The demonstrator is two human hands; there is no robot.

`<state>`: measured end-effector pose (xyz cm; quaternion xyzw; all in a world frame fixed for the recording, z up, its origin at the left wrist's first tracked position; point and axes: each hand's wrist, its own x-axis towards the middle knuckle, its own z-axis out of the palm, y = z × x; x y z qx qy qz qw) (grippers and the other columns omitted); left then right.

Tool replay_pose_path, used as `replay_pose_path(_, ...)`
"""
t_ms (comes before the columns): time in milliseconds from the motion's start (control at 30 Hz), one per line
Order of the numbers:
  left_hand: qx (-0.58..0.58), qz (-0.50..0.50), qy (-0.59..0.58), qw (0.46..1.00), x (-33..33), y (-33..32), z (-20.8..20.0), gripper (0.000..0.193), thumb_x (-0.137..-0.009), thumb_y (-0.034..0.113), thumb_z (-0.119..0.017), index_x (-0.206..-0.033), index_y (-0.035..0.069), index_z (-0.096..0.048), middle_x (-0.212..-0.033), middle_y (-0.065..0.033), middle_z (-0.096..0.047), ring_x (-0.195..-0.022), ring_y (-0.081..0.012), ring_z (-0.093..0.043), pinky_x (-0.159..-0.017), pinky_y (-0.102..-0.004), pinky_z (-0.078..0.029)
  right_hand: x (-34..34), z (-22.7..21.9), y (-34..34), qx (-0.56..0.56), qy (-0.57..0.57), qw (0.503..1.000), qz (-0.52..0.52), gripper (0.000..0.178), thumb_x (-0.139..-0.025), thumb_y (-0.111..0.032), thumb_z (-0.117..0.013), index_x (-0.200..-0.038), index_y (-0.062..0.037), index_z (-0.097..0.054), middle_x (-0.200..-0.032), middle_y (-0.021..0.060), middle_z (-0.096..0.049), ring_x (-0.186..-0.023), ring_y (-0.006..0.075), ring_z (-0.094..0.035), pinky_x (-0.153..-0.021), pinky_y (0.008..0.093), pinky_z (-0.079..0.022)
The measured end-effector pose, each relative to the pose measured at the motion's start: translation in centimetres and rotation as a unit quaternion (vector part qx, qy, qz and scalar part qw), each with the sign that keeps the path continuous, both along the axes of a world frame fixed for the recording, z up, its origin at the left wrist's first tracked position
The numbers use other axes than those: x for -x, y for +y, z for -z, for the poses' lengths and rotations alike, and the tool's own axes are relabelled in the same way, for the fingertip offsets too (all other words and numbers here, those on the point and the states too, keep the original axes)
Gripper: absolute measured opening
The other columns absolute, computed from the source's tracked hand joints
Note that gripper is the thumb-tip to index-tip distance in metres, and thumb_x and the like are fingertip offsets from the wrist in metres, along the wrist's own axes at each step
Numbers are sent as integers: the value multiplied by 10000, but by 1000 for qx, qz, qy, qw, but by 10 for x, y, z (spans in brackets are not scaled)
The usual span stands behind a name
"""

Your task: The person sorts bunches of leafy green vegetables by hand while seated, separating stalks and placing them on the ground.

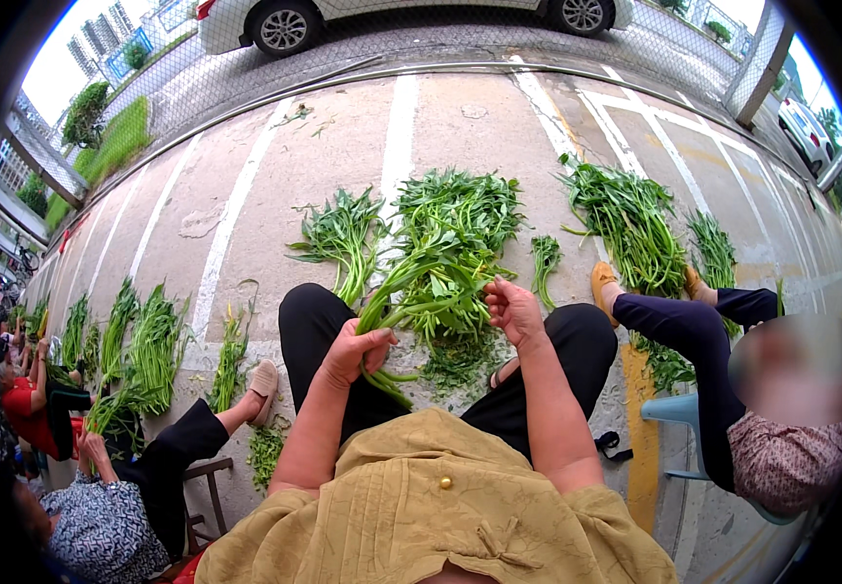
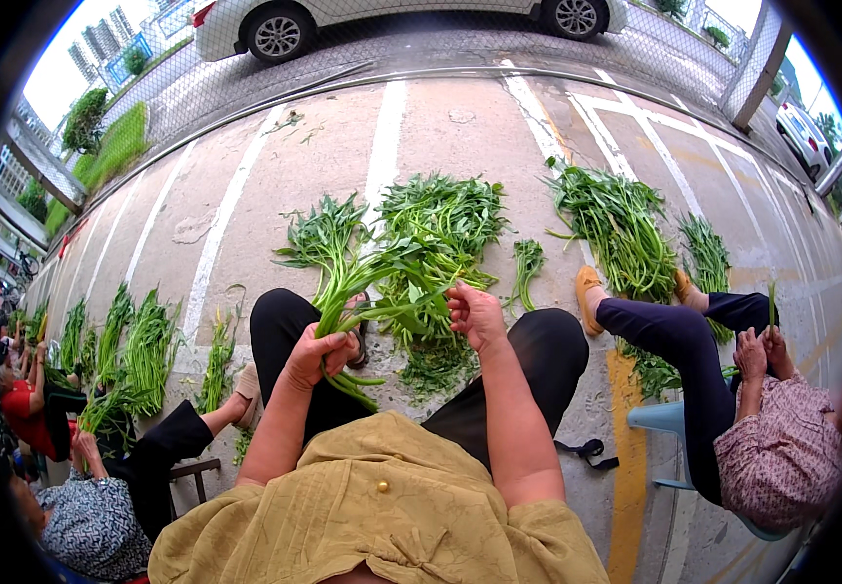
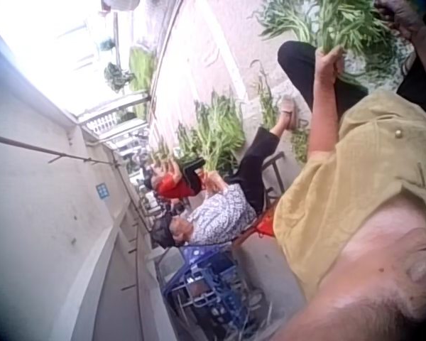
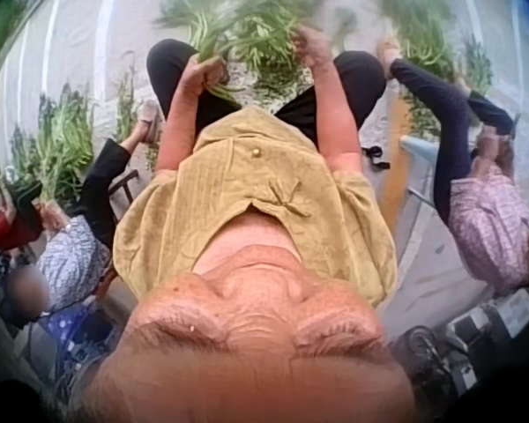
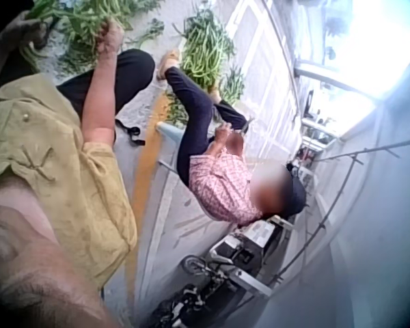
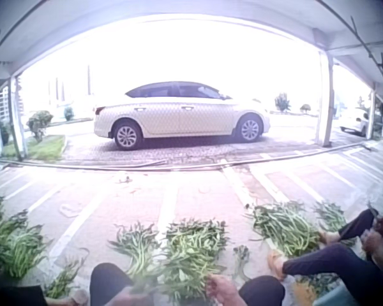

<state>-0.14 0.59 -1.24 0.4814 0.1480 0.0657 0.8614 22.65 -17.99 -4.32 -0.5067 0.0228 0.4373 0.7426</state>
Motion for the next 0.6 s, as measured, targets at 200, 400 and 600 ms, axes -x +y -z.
replay_pose_path(200,1,20,7,1000,1,0,-4,214,-830,165,-602,-775,-41,-598,-424,-18,-422,-321,-103,-362,-345,-239,-301,-2,9,3,36,13,999,-4,270,-788,-303,-677,-789,-48,-586,-609,10,-557,-440,82,-494,-362,236,-442)
replay_pose_path(400,-7,13,-2,1000,0,-2,-6,277,-788,207,-639,-758,-56,-555,-471,-40,-434,-338,-86,-333,-317,-221,-273,-2,15,4,48,-4,999,-2,201,-818,-266,-651,-747,-104,-555,-599,-13,-532,-454,64,-468,-370,214,-388)
replay_pose_path(600,-22,4,-5,1000,3,3,8,275,-796,221,-638,-760,-39,-555,-461,-41,-433,-330,-87,-345,-311,-223,-282,-3,10,4,40,-114,992,26,234,-851,-288,-611,-745,-90,-545,-563,-8,-507,-407,67,-446,-341,222,-355)
